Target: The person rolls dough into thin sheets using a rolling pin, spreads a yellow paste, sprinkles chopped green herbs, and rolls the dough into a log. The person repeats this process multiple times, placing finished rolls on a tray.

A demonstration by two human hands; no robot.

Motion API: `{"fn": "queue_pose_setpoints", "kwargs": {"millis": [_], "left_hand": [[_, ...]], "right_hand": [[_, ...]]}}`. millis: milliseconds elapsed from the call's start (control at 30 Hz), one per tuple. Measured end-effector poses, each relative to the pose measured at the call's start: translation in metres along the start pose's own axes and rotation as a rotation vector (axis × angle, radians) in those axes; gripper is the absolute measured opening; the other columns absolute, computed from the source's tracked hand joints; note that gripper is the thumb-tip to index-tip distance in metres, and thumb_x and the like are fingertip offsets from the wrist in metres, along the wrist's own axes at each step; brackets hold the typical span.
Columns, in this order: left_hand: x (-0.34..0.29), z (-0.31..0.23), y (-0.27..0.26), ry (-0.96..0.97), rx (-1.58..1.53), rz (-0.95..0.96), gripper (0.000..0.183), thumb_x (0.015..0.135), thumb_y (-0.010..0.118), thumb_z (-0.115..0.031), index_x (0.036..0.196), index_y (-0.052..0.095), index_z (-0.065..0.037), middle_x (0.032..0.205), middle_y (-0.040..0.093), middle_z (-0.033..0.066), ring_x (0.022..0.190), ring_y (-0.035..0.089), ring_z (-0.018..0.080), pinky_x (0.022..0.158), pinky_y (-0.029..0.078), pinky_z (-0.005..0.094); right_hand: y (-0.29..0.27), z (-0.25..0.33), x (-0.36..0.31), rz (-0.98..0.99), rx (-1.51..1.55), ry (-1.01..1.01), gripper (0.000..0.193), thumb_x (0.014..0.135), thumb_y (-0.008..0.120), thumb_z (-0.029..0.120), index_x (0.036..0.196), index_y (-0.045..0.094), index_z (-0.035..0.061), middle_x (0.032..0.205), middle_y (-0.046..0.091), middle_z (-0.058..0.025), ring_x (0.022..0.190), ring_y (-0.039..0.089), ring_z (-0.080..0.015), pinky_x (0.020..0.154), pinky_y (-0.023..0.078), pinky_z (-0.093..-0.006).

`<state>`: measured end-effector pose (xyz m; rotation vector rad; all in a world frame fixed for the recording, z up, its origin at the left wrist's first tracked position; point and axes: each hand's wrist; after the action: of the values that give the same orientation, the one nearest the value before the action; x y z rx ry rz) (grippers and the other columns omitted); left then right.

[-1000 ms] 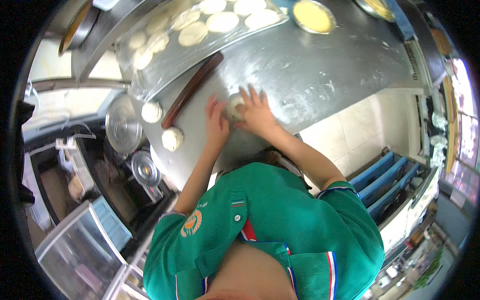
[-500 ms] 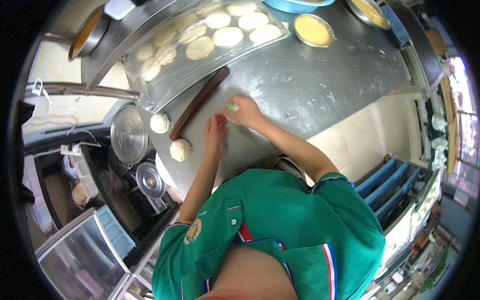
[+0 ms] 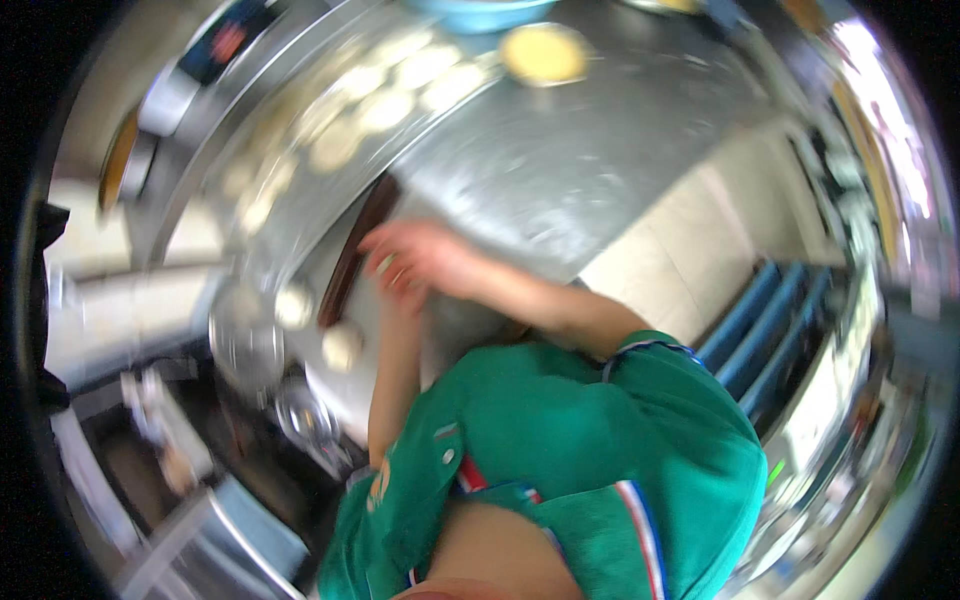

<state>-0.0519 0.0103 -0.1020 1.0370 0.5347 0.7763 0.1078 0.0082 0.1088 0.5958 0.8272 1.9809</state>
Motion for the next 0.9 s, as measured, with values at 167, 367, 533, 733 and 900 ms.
{"fn": "queue_pose_setpoints", "kwargs": {"millis": [167,367,533,733,900], "left_hand": [[0.008,0.055,0.064,0.621,1.696,-0.245,0.038,0.103,0.053,-0.037,0.131,0.058,-0.012,0.117,0.063,0.0063,0.108,0.062,0.0181,0.089,0.054,0.0422],[0.035,0.073,0.079,0.219,1.383,-0.324,0.038,0.103,0.052,-0.036,0.132,0.056,-0.012,0.122,0.059,0.0069,0.115,0.057,0.0198,0.094,0.05,0.0438],[0.048,0.089,0.08,0.026,1.343,-0.266,0.037,0.103,0.052,-0.035,0.133,0.054,-0.012,0.127,0.057,0.0073,0.12,0.053,0.0212,0.098,0.046,0.045],[0.05,0.107,0.083,-0.084,1.222,-0.202,0.037,0.103,0.051,-0.034,0.134,0.052,-0.012,0.133,0.053,0.0078,0.126,0.048,0.0229,0.103,0.042,0.0466],[0.045,0.106,0.082,-0.208,0.856,-0.105,0.037,0.103,0.05,-0.033,0.134,0.05,-0.012,0.138,0.051,0.0083,0.132,0.044,0.0243,0.107,0.038,0.0479]], "right_hand": [[0.008,0.022,-0.01,-0.143,-1.731,-0.931,0.054,0.076,0.081,0.044,0.117,0.07,0.01,0.125,0.064,-0.012,0.117,0.058,-0.0312,0.097,0.05,-0.0457],[-0.002,0.007,-0.018,-0.357,-1.751,-0.984,0.044,0.07,0.08,0.043,0.099,0.068,0.0117,0.11,0.061,-0.0106,0.106,0.056,-0.0347,0.088,0.045,-0.052],[-0.022,-0.012,-0.047,-0.541,-1.986,-0.589,0.044,0.074,0.077,0.046,0.102,0.071,0.0124,0.115,0.063,-0.01,0.114,0.055,-0.0319,0.104,0.039,-0.0573],[-0.02,0.003,-0.073,-0.595,-1.921,-0.88,0.039,0.073,0.079,0.044,0.098,0.071,0.0141,0.113,0.063,-0.0103,0.118,0.055,-0.0371,0.106,0.037,-0.0632],[-0.025,0.011,-0.067,-0.51,-1.629,-0.358,0.039,0.078,0.079,0.042,0.103,0.071,0.0132,0.113,0.064,-0.0118,0.113,0.06,-0.0366,0.095,0.049,-0.0527]]}}
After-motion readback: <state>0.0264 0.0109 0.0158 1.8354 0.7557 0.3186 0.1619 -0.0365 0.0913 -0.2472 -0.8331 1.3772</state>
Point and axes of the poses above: each hand's wrist, its own x-axis towards the middle knuckle, its own y-axis out of the palm, z = x × y
